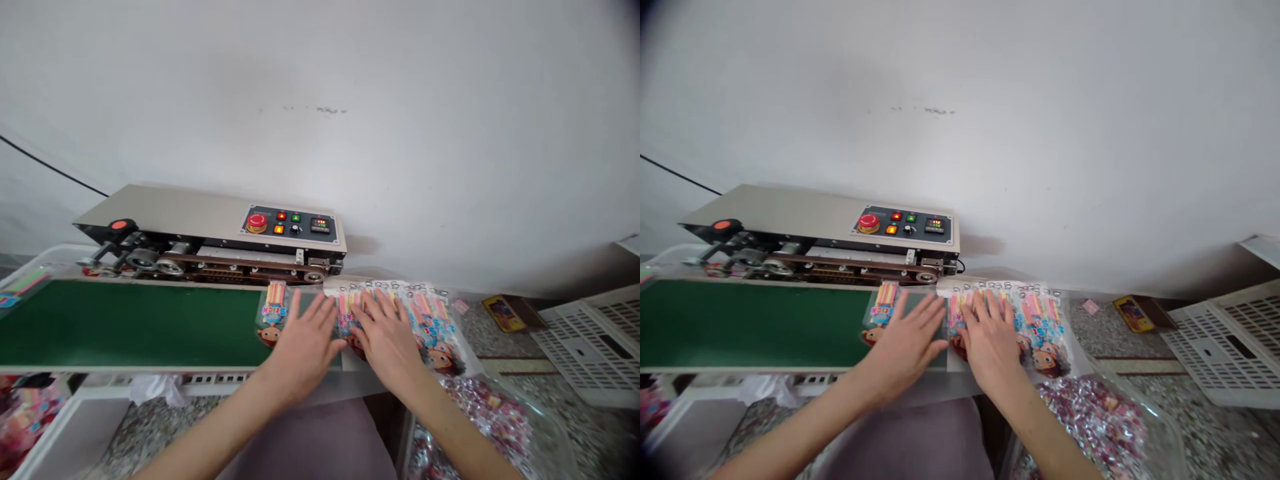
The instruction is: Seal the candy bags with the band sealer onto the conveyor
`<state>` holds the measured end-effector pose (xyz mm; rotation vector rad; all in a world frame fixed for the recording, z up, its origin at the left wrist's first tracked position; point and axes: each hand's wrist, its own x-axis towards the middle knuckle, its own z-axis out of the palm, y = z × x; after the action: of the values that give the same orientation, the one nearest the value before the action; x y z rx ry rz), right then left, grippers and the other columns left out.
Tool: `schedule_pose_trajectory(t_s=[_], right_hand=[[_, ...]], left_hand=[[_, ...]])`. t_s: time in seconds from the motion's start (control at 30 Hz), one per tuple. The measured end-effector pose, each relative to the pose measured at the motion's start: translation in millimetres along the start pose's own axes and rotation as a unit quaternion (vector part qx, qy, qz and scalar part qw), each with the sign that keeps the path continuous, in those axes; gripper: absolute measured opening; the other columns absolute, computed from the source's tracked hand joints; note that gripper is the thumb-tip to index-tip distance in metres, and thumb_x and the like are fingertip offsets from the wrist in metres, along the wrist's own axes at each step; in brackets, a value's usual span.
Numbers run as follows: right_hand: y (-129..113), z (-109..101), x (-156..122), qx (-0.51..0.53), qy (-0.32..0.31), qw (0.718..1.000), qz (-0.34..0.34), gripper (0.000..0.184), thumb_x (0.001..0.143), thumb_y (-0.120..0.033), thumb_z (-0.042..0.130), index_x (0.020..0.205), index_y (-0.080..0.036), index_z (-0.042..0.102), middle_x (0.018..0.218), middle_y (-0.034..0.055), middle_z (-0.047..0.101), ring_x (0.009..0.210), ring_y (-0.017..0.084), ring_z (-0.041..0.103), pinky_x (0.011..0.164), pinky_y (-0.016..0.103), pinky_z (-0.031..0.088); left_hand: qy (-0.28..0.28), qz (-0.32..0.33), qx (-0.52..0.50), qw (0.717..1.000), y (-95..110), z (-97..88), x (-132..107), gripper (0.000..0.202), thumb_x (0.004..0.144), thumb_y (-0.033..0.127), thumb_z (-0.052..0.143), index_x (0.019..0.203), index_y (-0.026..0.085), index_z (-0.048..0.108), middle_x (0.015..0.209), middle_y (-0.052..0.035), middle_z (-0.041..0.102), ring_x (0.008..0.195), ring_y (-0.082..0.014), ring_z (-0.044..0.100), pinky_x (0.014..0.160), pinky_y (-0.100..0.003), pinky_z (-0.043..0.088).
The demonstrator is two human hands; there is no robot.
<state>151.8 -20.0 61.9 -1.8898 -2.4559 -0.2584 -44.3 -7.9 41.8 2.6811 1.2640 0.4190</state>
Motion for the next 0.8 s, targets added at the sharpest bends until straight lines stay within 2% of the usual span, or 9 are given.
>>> schedule_pose_trajectory(t_s=[0.07,0.13,0.27,0.4,0.5,0.63,0.7,0.8], right_hand=[[1,0,1,-0.029,0.015,0.999,0.008,0.033,0.097,-0.027,0.05,0.123,-0.018,0.069,0.147,0.0134,0.055,0.139,0.037,0.041,0.114,0.058,0.029],[4,1,1,-0.042,0.017,0.999,0.007,0.035,0.097,-0.027,0.05,0.125,-0.017,0.068,0.148,0.0145,0.053,0.14,0.037,0.04,0.114,0.058,0.028],[10,2,-2,-0.036,-0.001,0.999,-0.01,0.039,0.097,-0.03,0.052,0.133,-0.023,0.063,0.148,0.0107,0.053,0.139,0.036,0.041,0.112,0.058,0.029],[11,0,1,-0.039,0.008,0.999,0.019,0.034,0.098,-0.025,0.048,0.123,-0.021,0.069,0.146,0.0132,0.055,0.139,0.036,0.039,0.112,0.056,0.027],[8,-2,18,0.01,0.017,1.0,0.003,0.036,0.098,-0.018,0.042,0.121,-0.022,0.069,0.135,0.011,0.062,0.127,0.03,0.047,0.106,0.047,0.032],[5,1,45,0.071,-0.015,0.997,-0.022,0.035,0.094,-0.011,0.044,0.111,-0.025,0.072,0.113,0.0075,0.067,0.108,0.025,0.052,0.089,0.037,0.036],[7,3,53,0.073,-0.03,0.997,-0.026,0.034,0.092,-0.009,0.045,0.106,-0.025,0.073,0.107,0.0071,0.066,0.104,0.023,0.052,0.085,0.036,0.035],[12,5,55,0.071,-0.036,0.997,-0.023,0.037,0.09,-0.006,0.047,0.103,-0.026,0.074,0.104,0.006,0.066,0.102,0.022,0.052,0.084,0.035,0.035]], left_hand=[[-0.013,0.044,-0.031,0.998,12,8.8,8,0.062,0.106,0.052,0.022,0.153,0.014,0.036,0.159,-0.012,0.038,0.15,-0.0265,0.029,0.123,-0.058,0.008],[-0.021,0.061,-0.05,0.997,15,16.5,13,0.067,0.105,0.055,0.019,0.156,0.012,0.028,0.161,-0.0122,0.034,0.152,-0.0264,0.024,0.123,-0.058,0.009],[-0.013,0.051,-0.062,0.997,7,20.9,13,0.069,0.103,0.06,0.02,0.156,0.017,0.029,0.159,-0.0101,0.039,0.151,-0.0296,0.026,0.122,-0.062,0.0],[-0.011,0.056,-0.06,0.997,4,18.1,10,0.07,0.102,0.062,0.021,0.156,0.018,0.03,0.159,-0.0098,0.038,0.151,-0.0322,0.025,0.121,-0.064,-0.002],[-0.005,0.064,-0.049,0.997,9,18.4,11,0.076,0.101,0.065,0.024,0.156,0.014,0.03,0.161,-0.0146,0.032,0.153,-0.0327,0.018,0.122,-0.063,-0.001],[-0.02,0.086,-0.061,0.994,11,23.3,12,0.09,0.094,0.074,0.034,0.156,0.009,0.028,0.162,-0.019,0.027,0.154,-0.0333,0.014,0.122,-0.063,-0.004],[-0.024,0.092,-0.064,0.993,8,26.4,11,0.083,0.097,0.067,0.038,0.156,0.01,0.027,0.162,-0.0173,0.027,0.154,-0.0317,0.016,0.121,-0.063,-0.007],[-0.011,0.09,-0.054,0.994,4,29.2,13,0.06,0.103,0.041,0.037,0.157,0.016,0.028,0.161,-0.013,0.033,0.152,-0.027,0.023,0.122,-0.062,-0.008]])
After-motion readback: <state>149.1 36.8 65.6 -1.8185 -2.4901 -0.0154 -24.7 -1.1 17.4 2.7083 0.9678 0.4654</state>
